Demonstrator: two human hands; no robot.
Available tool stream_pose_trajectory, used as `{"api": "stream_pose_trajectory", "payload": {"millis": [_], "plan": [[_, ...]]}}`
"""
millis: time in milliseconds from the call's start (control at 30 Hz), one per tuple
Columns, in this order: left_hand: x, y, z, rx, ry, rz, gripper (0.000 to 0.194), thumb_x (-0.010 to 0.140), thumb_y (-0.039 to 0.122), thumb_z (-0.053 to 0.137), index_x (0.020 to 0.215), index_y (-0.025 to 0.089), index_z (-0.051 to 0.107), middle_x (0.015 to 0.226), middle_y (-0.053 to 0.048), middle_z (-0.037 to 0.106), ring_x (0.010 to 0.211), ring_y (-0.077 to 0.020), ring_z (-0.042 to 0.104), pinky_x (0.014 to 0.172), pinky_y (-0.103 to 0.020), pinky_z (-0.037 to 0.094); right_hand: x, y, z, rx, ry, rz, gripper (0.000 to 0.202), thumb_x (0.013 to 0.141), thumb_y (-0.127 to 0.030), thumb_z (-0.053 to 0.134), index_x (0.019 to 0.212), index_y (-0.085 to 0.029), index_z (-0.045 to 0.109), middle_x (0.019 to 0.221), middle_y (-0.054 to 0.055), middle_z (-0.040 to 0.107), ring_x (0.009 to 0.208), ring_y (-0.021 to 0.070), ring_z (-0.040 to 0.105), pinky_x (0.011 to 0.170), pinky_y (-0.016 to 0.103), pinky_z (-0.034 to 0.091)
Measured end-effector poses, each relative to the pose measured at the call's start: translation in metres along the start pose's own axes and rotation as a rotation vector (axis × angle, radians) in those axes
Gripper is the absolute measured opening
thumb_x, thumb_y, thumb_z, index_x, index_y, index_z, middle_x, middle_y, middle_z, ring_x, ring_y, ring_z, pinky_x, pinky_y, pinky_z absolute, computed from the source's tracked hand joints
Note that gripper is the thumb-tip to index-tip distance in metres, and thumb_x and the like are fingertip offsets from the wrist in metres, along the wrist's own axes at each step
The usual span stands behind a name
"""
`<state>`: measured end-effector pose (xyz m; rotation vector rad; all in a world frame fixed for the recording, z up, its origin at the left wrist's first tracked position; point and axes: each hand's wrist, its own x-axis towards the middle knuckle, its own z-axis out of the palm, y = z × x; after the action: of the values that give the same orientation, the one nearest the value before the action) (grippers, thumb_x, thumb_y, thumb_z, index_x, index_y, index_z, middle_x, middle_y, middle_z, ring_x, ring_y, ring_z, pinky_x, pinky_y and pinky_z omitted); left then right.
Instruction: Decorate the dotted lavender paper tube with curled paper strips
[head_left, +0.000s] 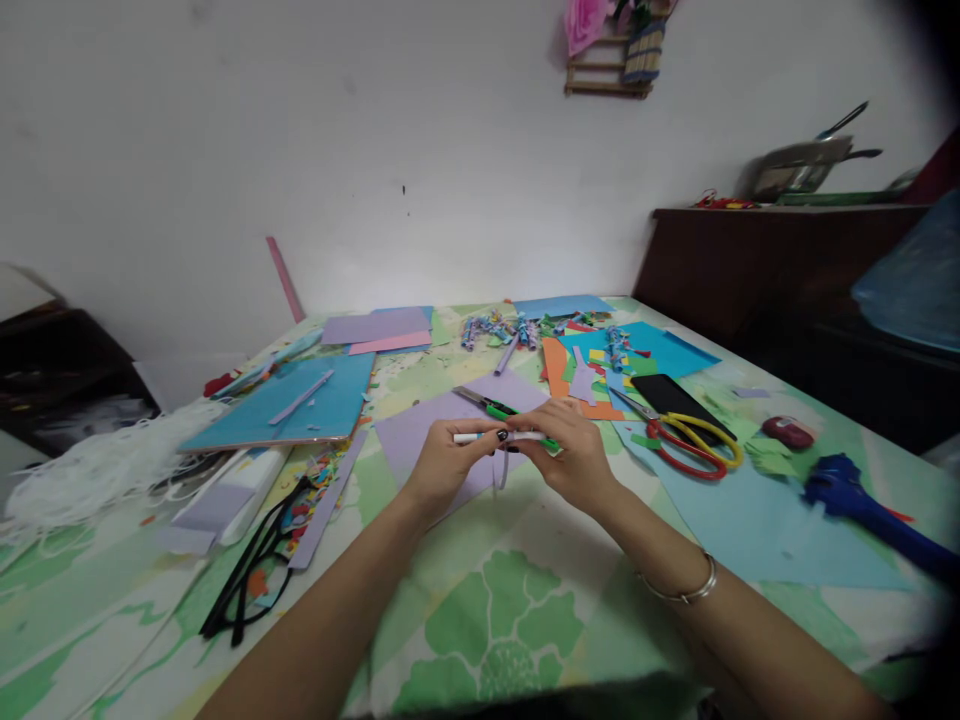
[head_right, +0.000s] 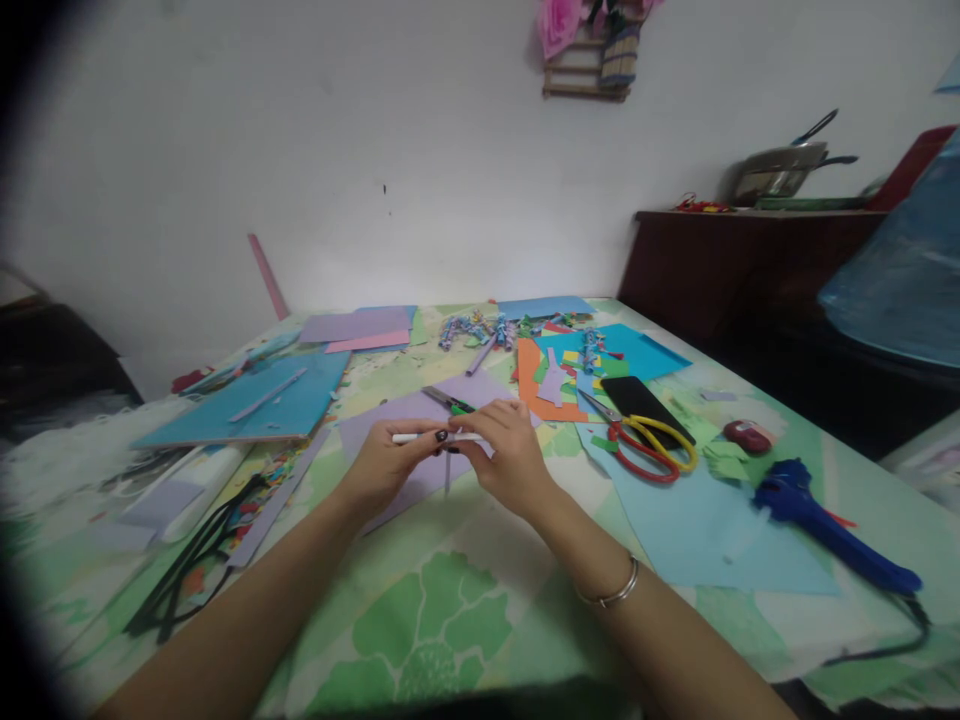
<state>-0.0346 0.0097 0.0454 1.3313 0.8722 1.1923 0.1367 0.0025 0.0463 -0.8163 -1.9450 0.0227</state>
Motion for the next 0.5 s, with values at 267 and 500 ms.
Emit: {"api": "stream_pose_trajectory", "payload": {"millis": [267, 500], "plan": [[-0.0012, -0.0042, 0.0053, -0.127, 0.043, -0.034, 0.021, 0.067, 0.028, 0.075, 0.081, 0.013, 0.075, 0.081, -0.008, 0.072, 0.076, -0.0166, 0.063, 0.077, -0.031, 0.049, -0.0024, 0.0063, -0.0006, -0.161, -0.037, -0.116, 0.021, 0.080, -0.023, 0.064, 0.100, -0.019, 0.062, 0.087, 0.005, 0.069, 0.079, 0.0191, 0.057, 0.080, 0.039, 0.030], [-0.0020, -0.0037, 0.0060, -0.192, 0.015, -0.046, 0.019, 0.067, 0.028, 0.075, 0.079, 0.013, 0.075, 0.075, -0.007, 0.071, 0.073, -0.0154, 0.062, 0.076, -0.031, 0.049, -0.0018, 0.0050, -0.0003, -0.100, -0.035, -0.088, 0.015, 0.082, -0.025, 0.061, 0.096, -0.019, 0.062, 0.085, 0.005, 0.069, 0.078, 0.0185, 0.057, 0.078, 0.037, 0.032]]}}
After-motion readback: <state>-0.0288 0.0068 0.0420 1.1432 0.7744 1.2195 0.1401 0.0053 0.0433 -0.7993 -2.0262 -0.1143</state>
